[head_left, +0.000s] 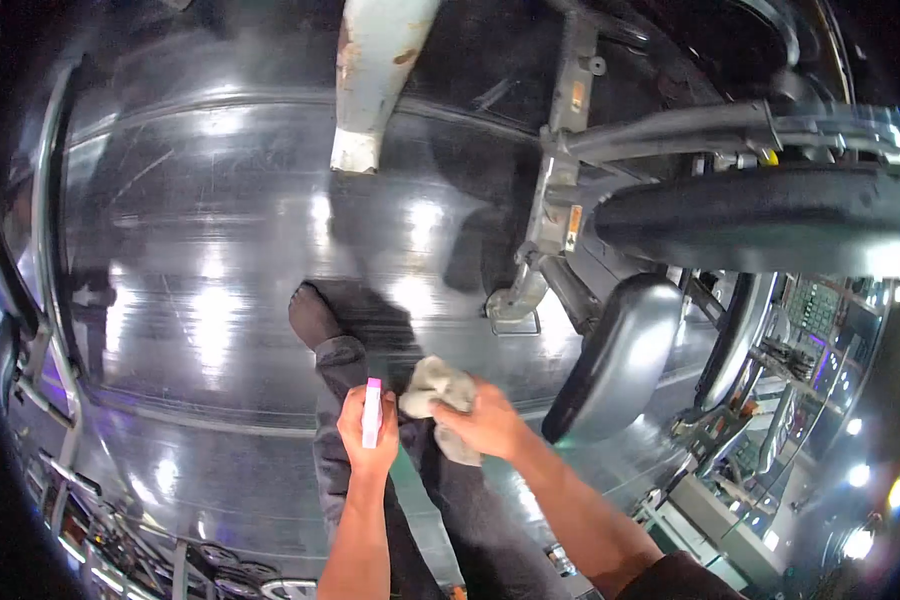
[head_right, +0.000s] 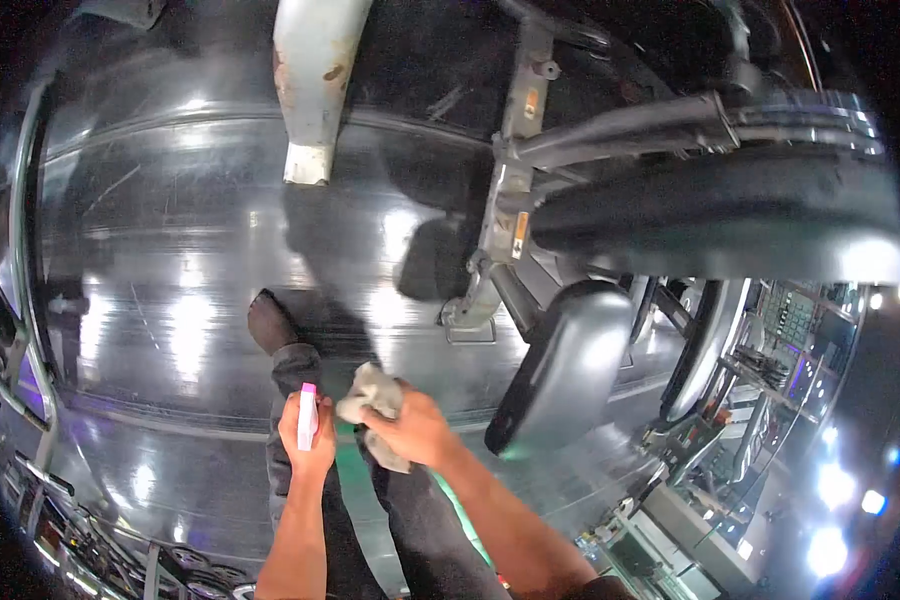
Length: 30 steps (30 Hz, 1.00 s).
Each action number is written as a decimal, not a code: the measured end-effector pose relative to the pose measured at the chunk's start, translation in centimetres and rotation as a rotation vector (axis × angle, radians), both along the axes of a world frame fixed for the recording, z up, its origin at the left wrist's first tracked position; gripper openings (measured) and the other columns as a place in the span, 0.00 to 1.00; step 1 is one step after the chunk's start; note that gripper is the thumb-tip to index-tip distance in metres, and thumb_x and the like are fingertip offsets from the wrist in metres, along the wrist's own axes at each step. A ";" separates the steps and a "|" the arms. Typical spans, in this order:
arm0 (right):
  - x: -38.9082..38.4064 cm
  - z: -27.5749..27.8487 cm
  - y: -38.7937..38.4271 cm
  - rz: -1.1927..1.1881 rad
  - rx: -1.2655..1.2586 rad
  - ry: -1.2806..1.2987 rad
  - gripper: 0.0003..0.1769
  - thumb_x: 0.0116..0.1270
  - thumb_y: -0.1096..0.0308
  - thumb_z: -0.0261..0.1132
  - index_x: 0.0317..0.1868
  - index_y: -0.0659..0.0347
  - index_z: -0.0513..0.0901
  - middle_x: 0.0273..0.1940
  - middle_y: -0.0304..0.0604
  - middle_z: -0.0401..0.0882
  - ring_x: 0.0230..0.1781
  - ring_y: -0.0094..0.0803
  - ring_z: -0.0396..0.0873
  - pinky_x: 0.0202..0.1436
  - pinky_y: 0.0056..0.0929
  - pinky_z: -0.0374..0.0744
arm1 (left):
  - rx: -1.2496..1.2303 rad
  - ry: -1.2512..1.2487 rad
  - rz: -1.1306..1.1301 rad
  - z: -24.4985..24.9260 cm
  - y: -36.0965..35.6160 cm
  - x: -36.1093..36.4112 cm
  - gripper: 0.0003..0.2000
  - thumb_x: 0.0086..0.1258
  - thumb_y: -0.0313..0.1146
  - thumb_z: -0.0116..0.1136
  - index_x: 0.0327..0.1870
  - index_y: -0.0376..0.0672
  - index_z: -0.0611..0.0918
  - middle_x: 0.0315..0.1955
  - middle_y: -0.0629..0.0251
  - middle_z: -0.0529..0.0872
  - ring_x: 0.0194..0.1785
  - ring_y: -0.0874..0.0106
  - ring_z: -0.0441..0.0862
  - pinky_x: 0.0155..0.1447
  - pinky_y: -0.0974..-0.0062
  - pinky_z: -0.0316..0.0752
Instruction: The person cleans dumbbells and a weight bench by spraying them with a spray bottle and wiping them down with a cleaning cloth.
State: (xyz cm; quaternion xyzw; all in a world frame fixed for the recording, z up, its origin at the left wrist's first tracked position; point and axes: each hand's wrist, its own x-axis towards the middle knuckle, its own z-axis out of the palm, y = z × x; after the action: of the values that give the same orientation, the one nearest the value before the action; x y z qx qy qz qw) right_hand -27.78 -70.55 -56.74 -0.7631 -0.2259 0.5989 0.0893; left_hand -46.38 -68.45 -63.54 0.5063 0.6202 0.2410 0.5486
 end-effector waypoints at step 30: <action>19.1 3.4 -11.9 -0.179 0.401 -1.195 0.17 0.68 0.57 0.65 0.49 0.60 0.75 0.44 0.55 0.81 0.45 0.61 0.79 0.47 0.52 0.76 | -0.057 -0.197 -0.027 14.1 -9.5 11.0 0.07 0.65 0.18 0.65 0.39 0.38 0.80 0.30 0.68 0.84 0.28 0.81 0.78 0.31 0.80 0.73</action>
State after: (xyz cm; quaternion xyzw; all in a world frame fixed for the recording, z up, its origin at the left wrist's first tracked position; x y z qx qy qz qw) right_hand -8.69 -82.44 -53.31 -0.9500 -0.2798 0.0060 0.1386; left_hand -35.35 -77.91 -49.48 0.4725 0.5632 0.2644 0.6242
